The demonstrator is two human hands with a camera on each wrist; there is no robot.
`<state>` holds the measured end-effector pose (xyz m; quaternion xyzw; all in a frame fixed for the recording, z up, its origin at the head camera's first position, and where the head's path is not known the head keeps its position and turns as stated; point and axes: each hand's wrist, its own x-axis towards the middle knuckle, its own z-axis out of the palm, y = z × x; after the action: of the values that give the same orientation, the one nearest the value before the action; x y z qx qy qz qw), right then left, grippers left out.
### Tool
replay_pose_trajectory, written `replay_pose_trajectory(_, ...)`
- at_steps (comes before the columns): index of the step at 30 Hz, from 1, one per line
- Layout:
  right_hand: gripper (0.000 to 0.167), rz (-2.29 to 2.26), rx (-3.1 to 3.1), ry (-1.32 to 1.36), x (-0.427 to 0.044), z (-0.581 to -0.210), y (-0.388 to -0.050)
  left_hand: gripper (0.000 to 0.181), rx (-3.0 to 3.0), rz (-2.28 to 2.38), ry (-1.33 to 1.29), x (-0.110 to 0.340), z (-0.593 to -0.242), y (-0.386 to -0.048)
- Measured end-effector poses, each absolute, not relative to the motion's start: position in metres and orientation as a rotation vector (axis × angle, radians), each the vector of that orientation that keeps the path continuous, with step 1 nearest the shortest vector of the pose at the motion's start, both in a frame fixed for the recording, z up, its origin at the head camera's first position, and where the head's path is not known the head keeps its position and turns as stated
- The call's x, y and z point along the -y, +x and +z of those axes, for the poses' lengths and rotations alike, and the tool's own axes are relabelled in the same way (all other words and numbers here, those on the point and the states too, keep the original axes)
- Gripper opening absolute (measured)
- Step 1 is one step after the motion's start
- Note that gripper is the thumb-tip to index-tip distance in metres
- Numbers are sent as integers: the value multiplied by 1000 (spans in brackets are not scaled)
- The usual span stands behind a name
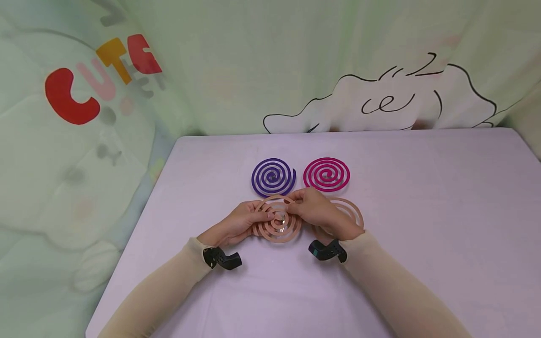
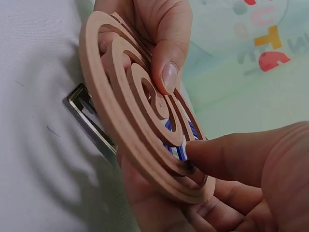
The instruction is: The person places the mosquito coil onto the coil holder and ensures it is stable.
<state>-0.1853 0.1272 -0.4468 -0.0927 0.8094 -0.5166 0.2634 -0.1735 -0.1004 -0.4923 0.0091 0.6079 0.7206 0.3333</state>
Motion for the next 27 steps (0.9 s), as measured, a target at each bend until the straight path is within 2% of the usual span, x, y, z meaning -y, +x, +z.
replay_pose_trajectory(21,37,-1386,-2170,-278,-121,-450,-186,17,-1650,1820,40,109,-489,-174)
replay_pose_trajectory(27,35,-1409,-2161,-300,-121,-450,-186,11,-1726,1759,20,112,-488,-175)
